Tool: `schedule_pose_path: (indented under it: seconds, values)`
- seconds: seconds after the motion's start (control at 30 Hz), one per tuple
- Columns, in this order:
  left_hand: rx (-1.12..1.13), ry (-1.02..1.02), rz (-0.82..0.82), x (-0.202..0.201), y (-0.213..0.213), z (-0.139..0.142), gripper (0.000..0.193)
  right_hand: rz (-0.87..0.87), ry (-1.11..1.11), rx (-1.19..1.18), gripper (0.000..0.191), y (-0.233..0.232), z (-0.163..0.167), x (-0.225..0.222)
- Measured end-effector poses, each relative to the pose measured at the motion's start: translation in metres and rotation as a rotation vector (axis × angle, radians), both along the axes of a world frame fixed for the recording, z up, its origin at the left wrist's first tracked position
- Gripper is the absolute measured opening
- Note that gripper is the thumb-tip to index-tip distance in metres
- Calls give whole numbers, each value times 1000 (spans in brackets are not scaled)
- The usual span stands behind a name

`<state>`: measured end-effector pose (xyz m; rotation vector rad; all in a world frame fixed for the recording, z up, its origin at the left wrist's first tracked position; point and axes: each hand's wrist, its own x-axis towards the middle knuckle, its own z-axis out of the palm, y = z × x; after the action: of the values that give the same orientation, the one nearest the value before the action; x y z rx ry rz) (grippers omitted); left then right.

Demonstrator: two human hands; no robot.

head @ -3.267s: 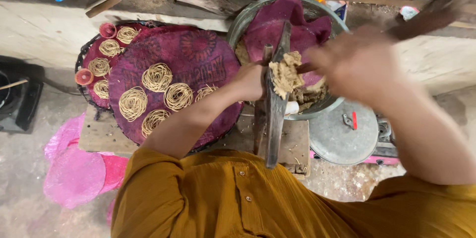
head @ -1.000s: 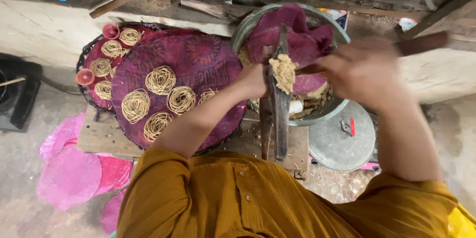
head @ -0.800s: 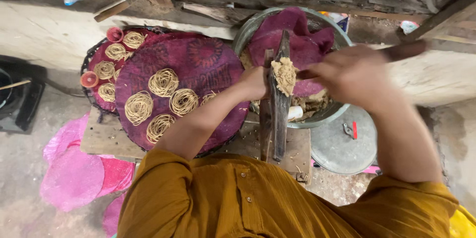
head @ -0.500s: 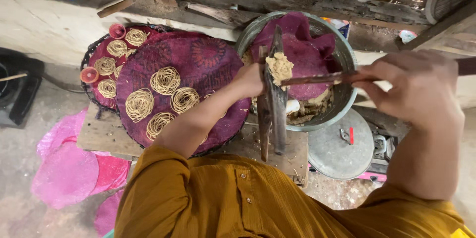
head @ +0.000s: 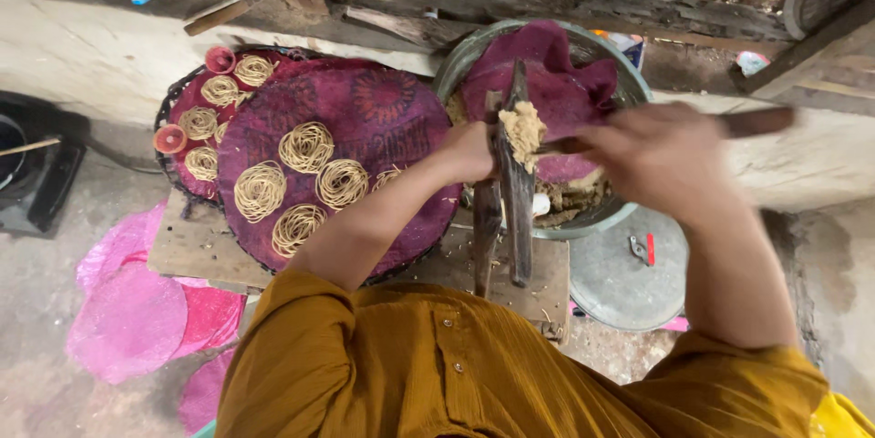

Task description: The person fills a hand-held wooden noodle press with dough from a basin, then squeezes the press to extrude thin noodle strands onto a round tray, forming nests. They cut the strands free, set the press down, and at the end lift the filled tray of noodle nests away.

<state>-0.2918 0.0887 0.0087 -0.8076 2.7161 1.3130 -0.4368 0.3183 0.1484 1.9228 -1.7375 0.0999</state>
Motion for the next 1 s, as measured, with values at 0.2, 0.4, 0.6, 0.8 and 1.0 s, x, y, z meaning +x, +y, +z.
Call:
schedule_pose_path:
  seconds: [0.2, 0.4, 0.6, 0.8, 1.0]
  values:
    - [126, -33, 62, -8, 9, 12, 28, -102, -958, -391, 13, 27, -33, -17]
    - [32, 3, 61, -10, 8, 9, 26, -263, -1436, -357, 19, 24, -150, 10]
    - [13, 219, 113, -10, 9, -7, 38, -274, -1209, -616, 18, 30, -136, 9]
    - [44, 63, 184, -29, 5, -24, 44, -300, -774, -577, 19, 25, -156, 33]
    - [65, 82, 188, -28, -4, -54, 47, -197, -1600, -484, 20, 24, -168, 5]
